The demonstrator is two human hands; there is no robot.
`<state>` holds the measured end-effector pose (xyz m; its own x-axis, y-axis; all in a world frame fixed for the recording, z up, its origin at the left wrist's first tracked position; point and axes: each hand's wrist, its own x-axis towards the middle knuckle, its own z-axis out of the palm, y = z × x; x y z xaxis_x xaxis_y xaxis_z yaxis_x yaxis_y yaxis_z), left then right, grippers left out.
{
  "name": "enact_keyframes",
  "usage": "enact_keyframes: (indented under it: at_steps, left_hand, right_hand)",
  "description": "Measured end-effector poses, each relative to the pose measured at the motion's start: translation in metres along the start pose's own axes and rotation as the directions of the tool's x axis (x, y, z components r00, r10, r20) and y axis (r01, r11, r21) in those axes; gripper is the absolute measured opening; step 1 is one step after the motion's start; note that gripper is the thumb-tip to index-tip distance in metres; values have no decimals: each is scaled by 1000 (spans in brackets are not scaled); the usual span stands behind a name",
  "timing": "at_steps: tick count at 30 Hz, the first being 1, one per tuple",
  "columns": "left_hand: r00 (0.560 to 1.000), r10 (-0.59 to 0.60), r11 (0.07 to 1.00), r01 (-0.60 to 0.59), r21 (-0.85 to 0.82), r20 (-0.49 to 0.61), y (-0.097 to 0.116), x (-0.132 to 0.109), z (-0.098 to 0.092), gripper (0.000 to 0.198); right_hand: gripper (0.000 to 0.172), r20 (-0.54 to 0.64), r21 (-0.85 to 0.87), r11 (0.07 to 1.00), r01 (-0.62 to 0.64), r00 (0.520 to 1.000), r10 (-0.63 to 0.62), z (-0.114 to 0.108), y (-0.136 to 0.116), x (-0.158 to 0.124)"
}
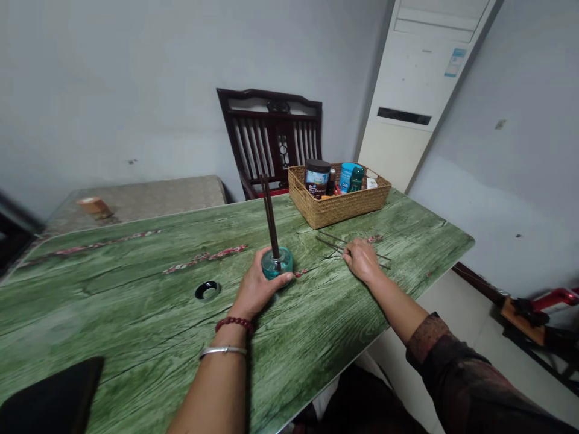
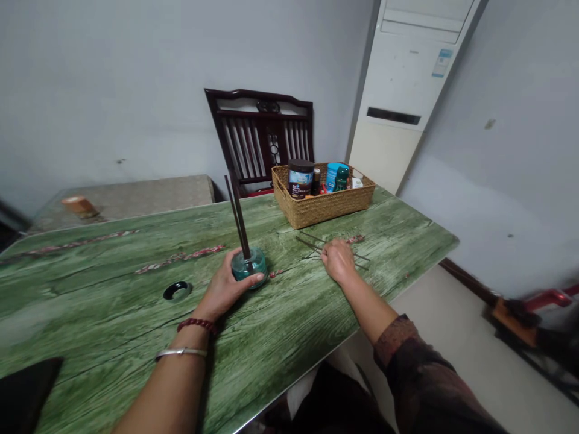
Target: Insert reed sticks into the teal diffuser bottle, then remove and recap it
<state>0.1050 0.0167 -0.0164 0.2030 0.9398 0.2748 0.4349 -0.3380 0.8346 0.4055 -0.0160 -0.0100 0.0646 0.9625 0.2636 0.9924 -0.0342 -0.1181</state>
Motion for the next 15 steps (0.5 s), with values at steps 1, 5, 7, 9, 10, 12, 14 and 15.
enact_keyframes:
  at_steps: [1, 5, 7, 9, 10, 12, 14, 15]
  left_hand:
    - [1000, 3, 1000, -3, -2, 0, 0, 0, 0, 77]
    - [1000, 24, 1000, -24, -14, 7, -3, 0, 0, 78]
    - [1000, 27, 1000, -27, 3, 11, -3, 0, 0, 79]
    - [1000, 19, 999, -19, 38, 13, -3, 0, 0, 78]
    - [1000, 13, 999, -14, 51, 12, -3, 0, 0, 78]
    - [1000, 10, 998, -11, 56, 15, -3, 0, 0, 78]
    - [1000, 15, 999, -16, 45, 18, -4, 0, 0, 78]
    - [1000, 18, 999, -18, 39, 20, -4, 1, 0, 78]
  right_hand:
    - [15, 1, -2, 1000, 3, 1000, -3, 1, 0, 0]
    - [17, -2, -3, 999, 37, 999, -37, 2, -1, 0]
    - [20, 3, 6, 998, 67, 998, -67, 2, -2, 1]
    - [19, 3, 25, 996, 81, 997, -81, 1, -2, 1]
    - [17, 0, 36, 996, 77, 997, -77, 1, -1, 1]
    - [15, -8, 54, 997, 53, 999, -52, 1, 0, 2]
    - [15, -5, 58, 998, 23, 1000, -23, 1, 1, 2]
    - [15, 1, 57, 998, 12, 1000, -12, 1, 2, 2]
